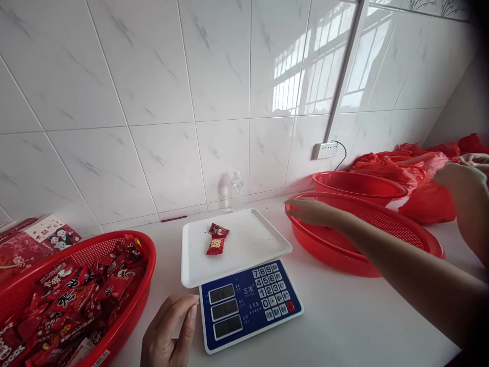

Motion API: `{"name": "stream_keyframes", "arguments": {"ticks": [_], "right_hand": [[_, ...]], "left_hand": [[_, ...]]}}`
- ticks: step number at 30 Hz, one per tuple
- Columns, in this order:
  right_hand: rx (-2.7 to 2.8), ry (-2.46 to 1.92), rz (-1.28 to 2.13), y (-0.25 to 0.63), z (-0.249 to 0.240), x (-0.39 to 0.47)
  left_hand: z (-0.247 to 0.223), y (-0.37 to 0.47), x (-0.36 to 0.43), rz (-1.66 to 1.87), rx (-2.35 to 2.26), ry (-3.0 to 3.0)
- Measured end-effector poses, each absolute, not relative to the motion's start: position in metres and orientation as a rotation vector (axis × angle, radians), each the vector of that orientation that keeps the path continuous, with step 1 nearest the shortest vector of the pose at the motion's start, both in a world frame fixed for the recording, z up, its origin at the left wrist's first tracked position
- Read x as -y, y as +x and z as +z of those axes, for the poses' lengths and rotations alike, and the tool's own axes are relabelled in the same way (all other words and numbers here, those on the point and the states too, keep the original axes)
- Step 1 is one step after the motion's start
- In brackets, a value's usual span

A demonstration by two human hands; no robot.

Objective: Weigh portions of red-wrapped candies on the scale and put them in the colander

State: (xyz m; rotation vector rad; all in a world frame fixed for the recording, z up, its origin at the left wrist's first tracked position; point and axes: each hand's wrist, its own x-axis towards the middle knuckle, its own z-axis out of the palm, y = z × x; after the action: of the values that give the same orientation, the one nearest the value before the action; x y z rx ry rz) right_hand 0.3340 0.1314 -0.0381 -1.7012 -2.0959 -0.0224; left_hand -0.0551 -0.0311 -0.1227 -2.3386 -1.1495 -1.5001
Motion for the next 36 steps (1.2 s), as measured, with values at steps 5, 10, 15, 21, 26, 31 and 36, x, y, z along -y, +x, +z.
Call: {"name": "stream_keyframes", "arguments": {"ticks": [5, 10, 15, 21, 26, 31, 36], "right_hand": [[2.576, -1.454, 0.296, 0.215, -0.047, -0.131], [2.757, -1.243, 0.405, 0.133, -0.061, -0.125], [2.688, -1.215, 0.297, 0.124, -0.071, -0.131], [2.64, -1.131, 0.218, 0.146, -0.07, -0.124], [2.585, -1.158, 0.106, 0.183, -0.051, -0.109], [2.29, -1.607, -0.177, 0.271, -0.031, -0.1], [2.169, -1.917, -0.351, 0.344, -0.032, -0.083]], "left_hand": [[-0.118, -0.053, 0.03, -1.56, 1.177, -2.296], [-0.119, -0.051, 0.028, -1.587, 1.203, -2.276], [-0.121, -0.052, 0.028, -1.569, 1.219, -2.284], [-0.124, -0.053, 0.029, -1.541, 1.227, -2.36], [-0.126, -0.054, 0.028, -1.529, 1.216, -2.367], [-0.124, -0.051, 0.032, -1.509, 1.218, -2.393], [-0.122, -0.047, 0.033, -1.537, 1.207, -2.393]]}}
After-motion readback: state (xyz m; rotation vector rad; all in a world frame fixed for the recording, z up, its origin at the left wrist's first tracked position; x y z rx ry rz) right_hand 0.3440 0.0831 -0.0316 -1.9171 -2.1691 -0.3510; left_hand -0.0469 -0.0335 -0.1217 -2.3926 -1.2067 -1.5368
